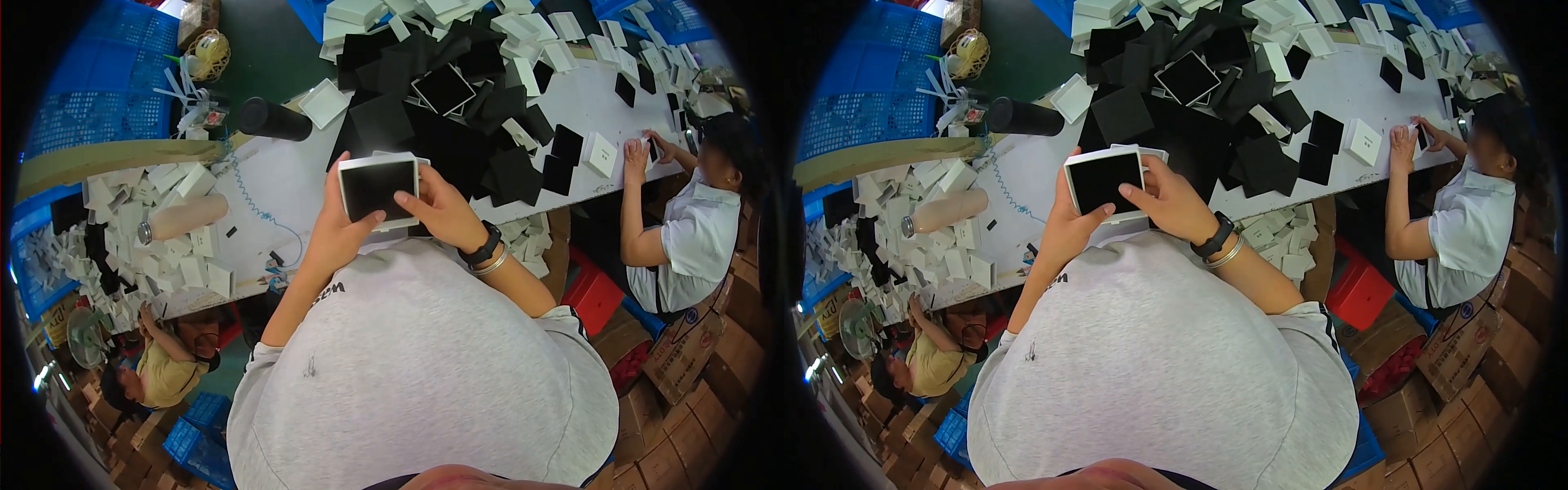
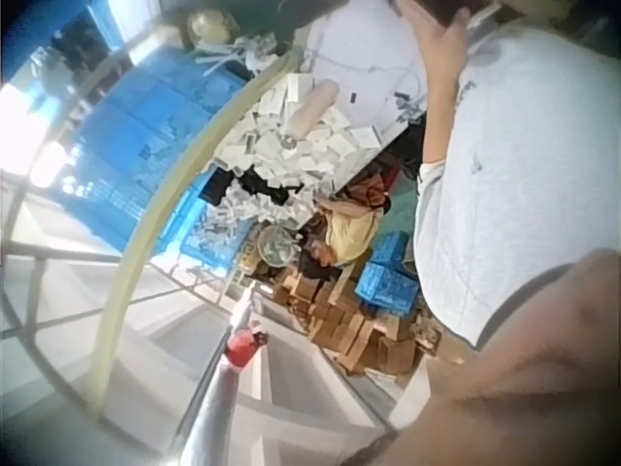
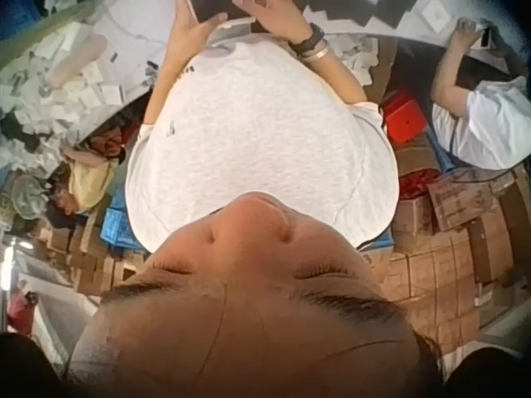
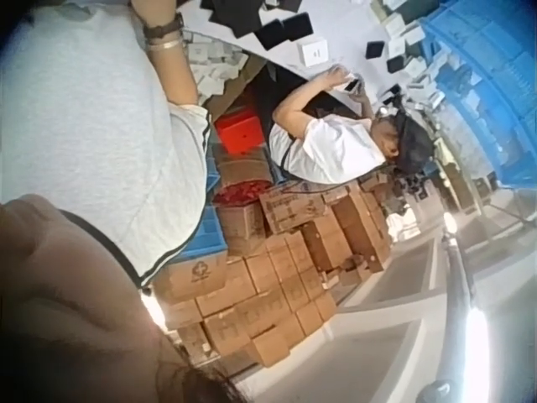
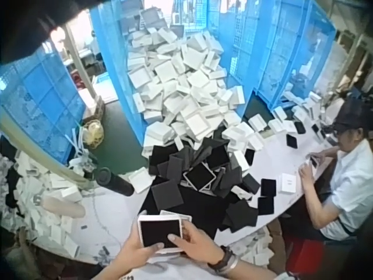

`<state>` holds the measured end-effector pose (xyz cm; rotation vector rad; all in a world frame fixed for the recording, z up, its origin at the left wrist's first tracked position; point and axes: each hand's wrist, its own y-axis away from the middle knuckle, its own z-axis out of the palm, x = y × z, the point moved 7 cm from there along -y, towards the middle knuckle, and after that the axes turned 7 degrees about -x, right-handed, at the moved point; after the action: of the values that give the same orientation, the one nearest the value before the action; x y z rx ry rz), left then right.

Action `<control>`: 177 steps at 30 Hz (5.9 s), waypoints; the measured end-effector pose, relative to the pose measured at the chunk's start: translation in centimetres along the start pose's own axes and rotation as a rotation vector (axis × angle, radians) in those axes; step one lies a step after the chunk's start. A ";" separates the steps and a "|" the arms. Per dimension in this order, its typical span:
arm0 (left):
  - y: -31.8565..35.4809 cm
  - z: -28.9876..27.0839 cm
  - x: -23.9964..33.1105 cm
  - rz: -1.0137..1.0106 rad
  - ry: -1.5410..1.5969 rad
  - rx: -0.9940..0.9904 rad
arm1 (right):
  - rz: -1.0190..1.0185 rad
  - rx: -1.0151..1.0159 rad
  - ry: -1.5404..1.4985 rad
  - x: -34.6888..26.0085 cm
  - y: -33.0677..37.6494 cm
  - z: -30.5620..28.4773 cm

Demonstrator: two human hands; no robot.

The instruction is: The person is assembling and stacking small white and black gift boxes at a factory workbench.

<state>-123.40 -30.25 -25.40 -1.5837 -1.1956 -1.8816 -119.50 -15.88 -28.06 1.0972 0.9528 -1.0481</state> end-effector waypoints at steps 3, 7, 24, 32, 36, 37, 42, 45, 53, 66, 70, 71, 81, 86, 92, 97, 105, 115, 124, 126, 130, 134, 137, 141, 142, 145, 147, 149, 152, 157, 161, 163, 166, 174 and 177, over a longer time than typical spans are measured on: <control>-0.6 1.8 0.8 -0.006 -0.184 -0.184 | 0.025 0.102 0.145 -0.4 0.3 -1.3; -0.4 2.5 0.3 0.035 -0.003 -0.286 | 0.120 0.144 0.262 -2.1 1.4 -3.5; -2.7 -2.5 -8.0 -0.232 -0.307 0.214 | 0.108 0.714 0.621 6.9 1.8 -31.3; -1.7 -1.8 -5.3 -0.342 0.368 0.109 | -0.013 0.319 0.898 5.9 1.5 -29.9; -0.9 -2.7 -5.4 -0.280 0.324 0.183 | 0.052 0.327 0.943 5.8 2.1 -29.1; -0.8 -3.2 -5.1 -0.219 0.264 0.231 | 0.076 0.334 0.934 5.4 2.0 -28.5; -0.9 -1.9 -3.0 -0.086 0.314 0.245 | 0.033 0.442 0.907 5.2 2.6 -28.8; -1.2 -0.6 -2.3 -0.029 0.314 0.214 | -0.077 0.736 0.893 2.9 4.8 -28.8; -1.4 2.5 -0.7 0.179 0.162 0.112 | -0.212 0.344 -0.053 -3.8 3.2 -7.0; 0.6 2.4 -1.4 0.374 -0.087 0.216 | -0.321 0.300 -0.192 -3.7 1.9 -3.9; -0.1 2.7 -0.7 0.268 0.056 0.063 | -0.146 0.169 0.118 -3.6 1.8 -3.6; -0.6 3.0 -0.8 0.164 0.131 -0.035 | -0.221 0.223 0.308 -3.8 2.0 -3.6; -2.7 2.3 -0.7 0.029 -0.072 0.295 | -0.135 0.318 0.349 -2.6 0.7 -4.5; -3.7 3.2 1.4 0.087 -0.284 0.312 | 0.001 0.222 0.258 -1.7 -0.2 -5.6; -5.3 1.8 0.8 -0.029 -0.148 0.358 | 0.138 -0.119 -0.059 0.9 0.4 -4.8; -5.9 3.4 1.8 -0.001 -0.275 0.221 | 0.004 -0.105 -0.177 1.5 -0.2 -5.2; -6.4 3.7 0.4 -0.019 -0.246 0.260 | -0.040 0.281 0.460 0.2 -0.1 -6.0; -8.0 0.4 0.4 0.146 -0.479 0.234 | 0.115 0.951 0.677 0.3 3.7 -21.8; -13.8 0.2 0.3 0.059 -1.113 0.232 | 0.324 0.846 0.241 6.7 7.9 -33.0; -14.2 0.1 0.1 0.042 -1.094 0.221 | 0.369 1.075 0.120 10.2 11.2 -36.7; -14.1 -0.9 0.5 0.025 -0.914 0.219 | 0.528 1.287 0.802 8.9 12.2 -38.8; -13.0 -3.6 -3.5 -0.126 0.054 0.281 | 0.142 0.957 1.034 3.0 1.8 -37.0; -13.4 -2.6 -1.4 0.083 0.300 0.264 | 0.026 0.805 1.357 2.2 -6.9 -38.2; -13.0 -2.6 2.3 0.436 0.117 0.204 | 0.113 0.766 1.332 4.5 -9.6 -41.4; -12.3 -2.2 4.1 0.624 -0.063 0.159 | -0.073 0.821 1.289 3.6 -8.3 -40.5; -10.4 -1.8 7.0 0.749 -0.261 0.185 | -0.344 0.602 1.010 -4.3 -6.2 -28.0; -9.7 -0.6 7.8 0.792 -0.102 0.105 | -0.347 0.291 1.135 -7.1 -4.7 -19.0; -9.8 0.3 8.1 0.765 -0.174 0.034 | -0.440 0.039 1.075 -6.6 -3.9 -12.4; -10.4 1.1 5.7 0.605 -0.237 -0.056 | -0.470 0.014 0.843 -5.5 -3.1 -7.9; -8.9 -0.7 3.5 0.533 -0.176 -0.018 | -0.278 0.067 -0.496 -2.3 -2.4 -7.4; -7.4 0.0 4.0 0.583 -0.241 -0.073 | -0.045 0.001 -0.644 -0.9 -2.5 -7.6; -6.8 1.6 4.6 0.601 -0.402 -0.238 | 0.003 0.060 -0.389 -1.3 -2.6 -7.0; -6.4 1.2 3.1 0.555 0.342 -0.018 | -0.014 0.054 -0.226 -1.9 -2.8 -6.1; -7.3 1.2 1.4 0.120 0.132 0.136 | -0.071 -0.104 -0.083 -2.7 -2.8 -4.0; -7.2 1.1 1.4 0.156 0.171 0.162 | -0.114 -0.091 -0.336 -1.9 -3.1 -4.8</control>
<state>-128.62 -25.02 -26.59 -1.3599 -1.0880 -1.7355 -123.36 -11.24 -27.84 0.7677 0.7895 -1.2248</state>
